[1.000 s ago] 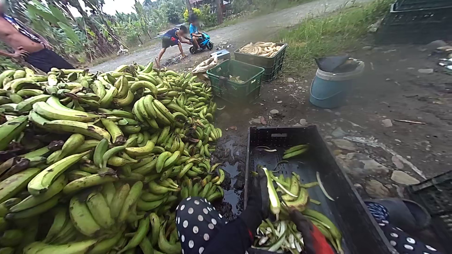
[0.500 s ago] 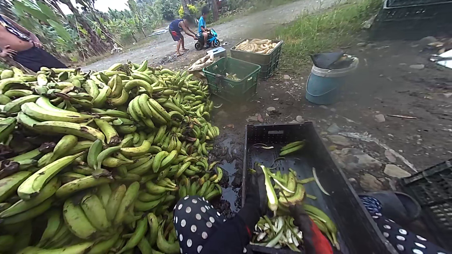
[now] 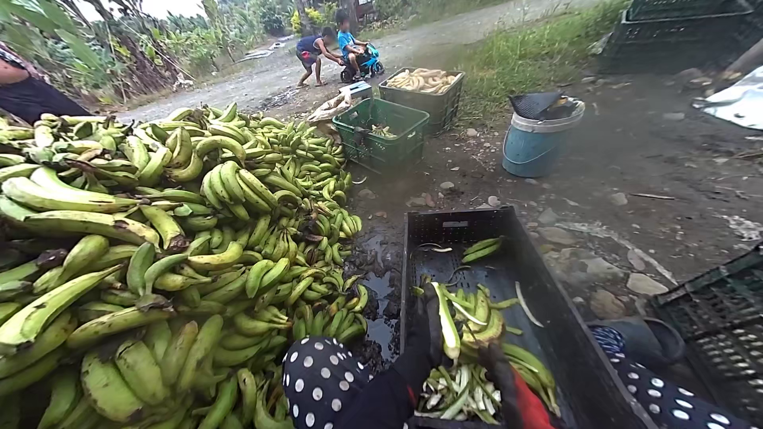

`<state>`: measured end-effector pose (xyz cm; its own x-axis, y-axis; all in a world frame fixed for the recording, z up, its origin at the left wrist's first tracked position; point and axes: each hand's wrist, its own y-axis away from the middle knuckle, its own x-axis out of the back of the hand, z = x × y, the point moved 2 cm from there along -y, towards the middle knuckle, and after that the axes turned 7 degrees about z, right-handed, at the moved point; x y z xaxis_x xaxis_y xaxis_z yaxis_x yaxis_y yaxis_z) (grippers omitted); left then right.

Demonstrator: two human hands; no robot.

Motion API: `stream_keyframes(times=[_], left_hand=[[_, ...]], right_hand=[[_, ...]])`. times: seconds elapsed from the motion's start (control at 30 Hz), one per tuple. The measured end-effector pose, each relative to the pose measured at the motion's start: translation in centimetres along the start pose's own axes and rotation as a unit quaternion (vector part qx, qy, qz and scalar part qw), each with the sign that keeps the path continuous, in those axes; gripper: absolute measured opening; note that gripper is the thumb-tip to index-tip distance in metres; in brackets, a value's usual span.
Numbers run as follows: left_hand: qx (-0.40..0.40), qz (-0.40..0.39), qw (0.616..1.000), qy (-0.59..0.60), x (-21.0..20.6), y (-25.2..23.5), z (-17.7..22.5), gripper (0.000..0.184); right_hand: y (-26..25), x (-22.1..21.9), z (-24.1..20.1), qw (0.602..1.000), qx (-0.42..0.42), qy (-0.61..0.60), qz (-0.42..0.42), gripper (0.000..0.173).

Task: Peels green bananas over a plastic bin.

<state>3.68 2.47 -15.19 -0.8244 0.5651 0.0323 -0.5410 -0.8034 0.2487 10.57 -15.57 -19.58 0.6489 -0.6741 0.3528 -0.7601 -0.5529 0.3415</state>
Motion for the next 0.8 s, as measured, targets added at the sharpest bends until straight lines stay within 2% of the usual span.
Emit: stream_keyframes(times=[0.13,0.23,0.4,0.5,0.57,0.6,0.63,0.67,0.7,0.73,0.8], left_hand=[[0.051,0.013,0.995,0.085,0.1,2.6,4.4,0.052],[0.038,0.004,0.996,0.083,0.4,2.9,4.4,0.051],[0.093,-0.007,0.980,0.177,0.1,2.7,3.4,0.051],[0.054,0.018,0.992,0.116,-0.1,1.8,2.0,0.054],[-0.010,0.027,0.999,-0.033,0.1,0.8,0.2,0.057],[-0.009,0.041,0.993,-0.110,-0.1,0.9,0.5,0.056],[0.026,0.052,0.983,-0.172,-0.5,1.6,2.2,0.054],[0.085,0.031,0.977,-0.194,-0.5,2.5,4.7,0.052],[0.084,0.036,0.981,-0.171,-0.2,2.8,5.3,0.051],[0.035,0.065,0.988,-0.138,0.1,2.4,4.1,0.051],[-0.045,0.073,0.988,-0.128,0.4,0.7,0.7,0.056]], right_hand=[[0.0,-0.1,-0.3,0.999,-0.029,-0.014,0.002,0.059],[0.0,0.0,-0.1,0.997,-0.045,-0.057,0.008,0.060],[0.1,-0.1,-0.4,0.974,-0.074,-0.210,0.051,0.061],[0.1,0.4,-1.1,0.961,-0.056,-0.259,0.075,0.061],[0.5,1.0,-2.2,0.967,-0.021,-0.241,0.080,0.060],[0.8,1.3,-3.0,0.973,-0.005,-0.220,0.073,0.059],[1.2,1.5,-3.7,0.978,0.008,-0.197,0.065,0.056],[1.4,1.7,-4.5,0.983,0.026,-0.175,0.054,0.052],[1.5,1.7,-4.9,0.986,0.054,-0.150,0.044,0.049],[1.5,1.7,-5.2,0.988,0.083,-0.126,0.045,0.047],[1.2,1.4,-5.3,0.988,0.121,-0.081,0.059,0.043]])
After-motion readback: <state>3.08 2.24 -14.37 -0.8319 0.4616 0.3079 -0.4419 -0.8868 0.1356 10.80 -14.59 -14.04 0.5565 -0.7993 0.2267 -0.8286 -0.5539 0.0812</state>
